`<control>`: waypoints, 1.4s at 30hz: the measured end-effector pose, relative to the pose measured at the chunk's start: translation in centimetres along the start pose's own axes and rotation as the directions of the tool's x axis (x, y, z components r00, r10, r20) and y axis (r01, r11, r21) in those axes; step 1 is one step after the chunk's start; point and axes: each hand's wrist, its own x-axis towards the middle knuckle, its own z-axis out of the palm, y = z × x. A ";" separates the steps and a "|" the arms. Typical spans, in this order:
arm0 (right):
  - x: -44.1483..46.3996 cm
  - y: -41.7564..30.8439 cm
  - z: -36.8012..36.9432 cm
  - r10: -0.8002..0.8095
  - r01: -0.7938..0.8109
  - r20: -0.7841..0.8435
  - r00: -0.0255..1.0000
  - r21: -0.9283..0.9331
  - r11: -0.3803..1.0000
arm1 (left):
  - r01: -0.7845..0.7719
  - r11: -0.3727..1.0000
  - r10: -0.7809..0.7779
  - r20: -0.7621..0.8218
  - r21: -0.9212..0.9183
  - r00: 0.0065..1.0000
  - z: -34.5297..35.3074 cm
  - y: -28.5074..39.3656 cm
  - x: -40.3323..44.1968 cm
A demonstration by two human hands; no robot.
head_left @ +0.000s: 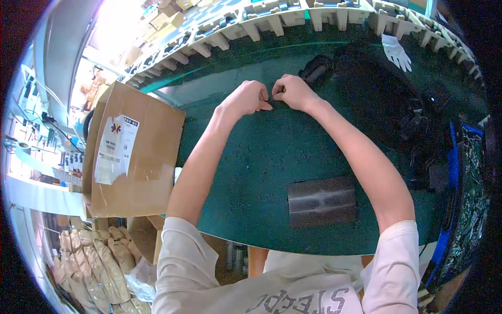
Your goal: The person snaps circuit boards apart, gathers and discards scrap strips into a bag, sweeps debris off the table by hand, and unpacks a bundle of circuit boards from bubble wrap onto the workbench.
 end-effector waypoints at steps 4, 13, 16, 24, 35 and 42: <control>-0.2 -0.7 -0.9 0.040 -0.038 -0.032 0.999 0.064 0.997 | -0.011 0.995 0.009 -0.029 -0.094 1.000 0.5 -0.2 0.0; -2.1 -0.4 -1.9 0.009 -0.011 -0.039 0.999 -0.045 0.999 | -0.075 0.981 0.055 -0.110 -0.181 0.992 0.7 -1.1 -1.3; -1.9 -0.9 -1.9 0.025 -0.018 0.045 0.999 -0.158 0.987 | -0.046 0.986 0.041 -0.033 -0.158 0.999 0.2 -1.6 -0.7; -1.1 -0.6 -2.0 0.006 0.003 0.043 0.999 -0.208 0.978 | 0.048 0.989 -0.042 0.043 -0.141 0.998 -0.8 -0.8 -0.5; -0.3 -0.9 -1.4 0.066 -0.059 0.047 0.997 -0.127 0.990 | 0.044 0.983 -0.050 -0.033 -0.181 0.998 0.0 -3.0 -1.0; -1.0 -0.2 -0.8 0.058 -0.059 -0.011 0.998 -0.161 0.985 | 0.022 0.975 -0.004 0.081 -0.222 0.997 -0.6 -3.9 0.6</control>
